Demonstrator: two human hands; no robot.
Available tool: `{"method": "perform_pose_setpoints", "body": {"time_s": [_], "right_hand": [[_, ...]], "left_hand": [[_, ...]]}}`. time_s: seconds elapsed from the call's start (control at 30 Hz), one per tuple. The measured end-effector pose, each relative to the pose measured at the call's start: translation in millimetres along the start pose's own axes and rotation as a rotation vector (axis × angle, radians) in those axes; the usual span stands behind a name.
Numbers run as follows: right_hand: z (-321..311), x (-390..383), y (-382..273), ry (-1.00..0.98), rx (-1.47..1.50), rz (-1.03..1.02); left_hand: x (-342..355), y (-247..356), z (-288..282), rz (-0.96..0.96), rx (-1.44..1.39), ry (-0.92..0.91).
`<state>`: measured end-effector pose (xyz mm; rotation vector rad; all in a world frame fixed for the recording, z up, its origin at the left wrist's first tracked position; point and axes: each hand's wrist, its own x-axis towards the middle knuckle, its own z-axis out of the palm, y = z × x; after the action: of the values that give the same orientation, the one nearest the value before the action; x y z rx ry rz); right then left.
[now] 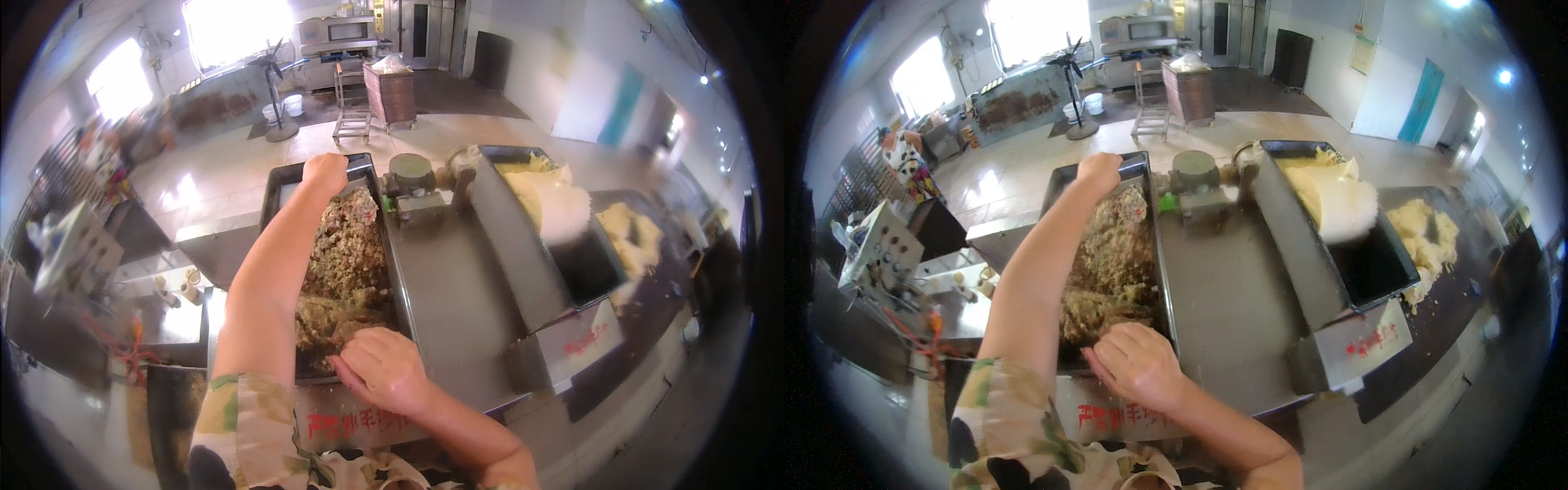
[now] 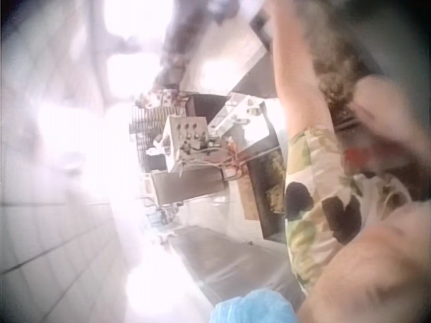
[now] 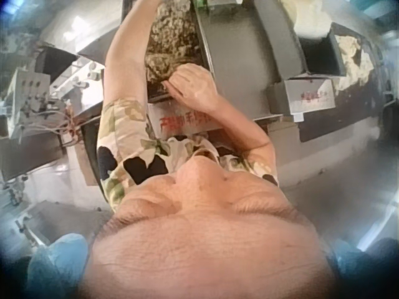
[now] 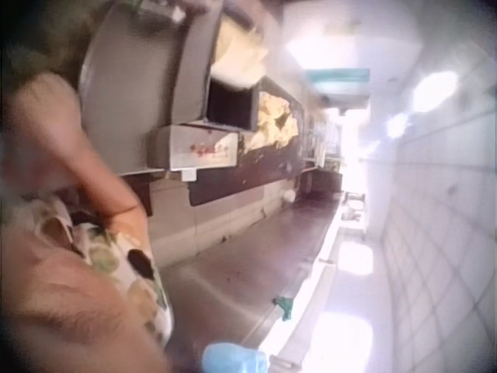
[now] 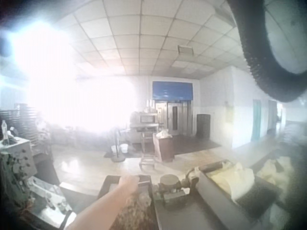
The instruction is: The person cuts a large mass of dough on a stainless steel table using a metal scraper. They then scoop a grainy mixture from a metal bin and repeatedly transfer it into a rectangular tray, using the scraper to level and compact the contents.
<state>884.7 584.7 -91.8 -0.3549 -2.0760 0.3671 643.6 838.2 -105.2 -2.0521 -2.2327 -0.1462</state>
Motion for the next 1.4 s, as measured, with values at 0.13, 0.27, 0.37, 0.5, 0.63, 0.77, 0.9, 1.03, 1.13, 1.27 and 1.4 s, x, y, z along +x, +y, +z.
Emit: {"method": "perform_pose_setpoints", "body": {"time_s": [0.13, 0.27, 0.37, 0.5, 0.63, 0.77, 0.9, 1.03, 1.13, 1.27, 1.4], "right_hand": [[-3, -4, -1, -0.012, -0.019, 0.016], [-5, -1, -7, 0.022, -0.025, 0.002], [-1, -3, -13, 0.037, -0.039, -0.004], [-4, -8, -15, 0.094, -0.021, -0.004], [-13, -19, -17, 0.196, 0.070, 0.029], [-15, -16, -25, 0.267, 0.207, 0.121], [-16, -26, -24, 0.283, 0.298, 0.302], [-12, -29, -27, 0.326, 0.363, 0.363], [-12, -32, -27, 0.325, 0.396, 0.424], [-12, -26, -30, 0.284, 0.359, 0.421], [-18, -16, -39, 0.208, 0.317, 0.356]], "left_hand": [[-19, 7, -16, 0.086, -0.077, -0.161], [-59, 17, -29, 0.105, -0.032, -0.146], [-86, 14, -41, 0.158, 0.005, -0.152], [-143, 47, -68, 0.273, 0.076, -0.314], [-240, 68, -61, 0.437, 0.044, -0.360], [-282, 62, -56, 0.449, -0.075, -0.212], [-298, 50, -104, 0.260, -0.166, -0.053], [-322, 44, -84, 0.366, -0.120, -0.127], [-315, 33, -93, 0.086, -0.355, -0.012], [-317, 13, -100, -0.192, -1.171, 0.048], [-332, 22, -98, -0.214, -1.709, -0.006]]}}
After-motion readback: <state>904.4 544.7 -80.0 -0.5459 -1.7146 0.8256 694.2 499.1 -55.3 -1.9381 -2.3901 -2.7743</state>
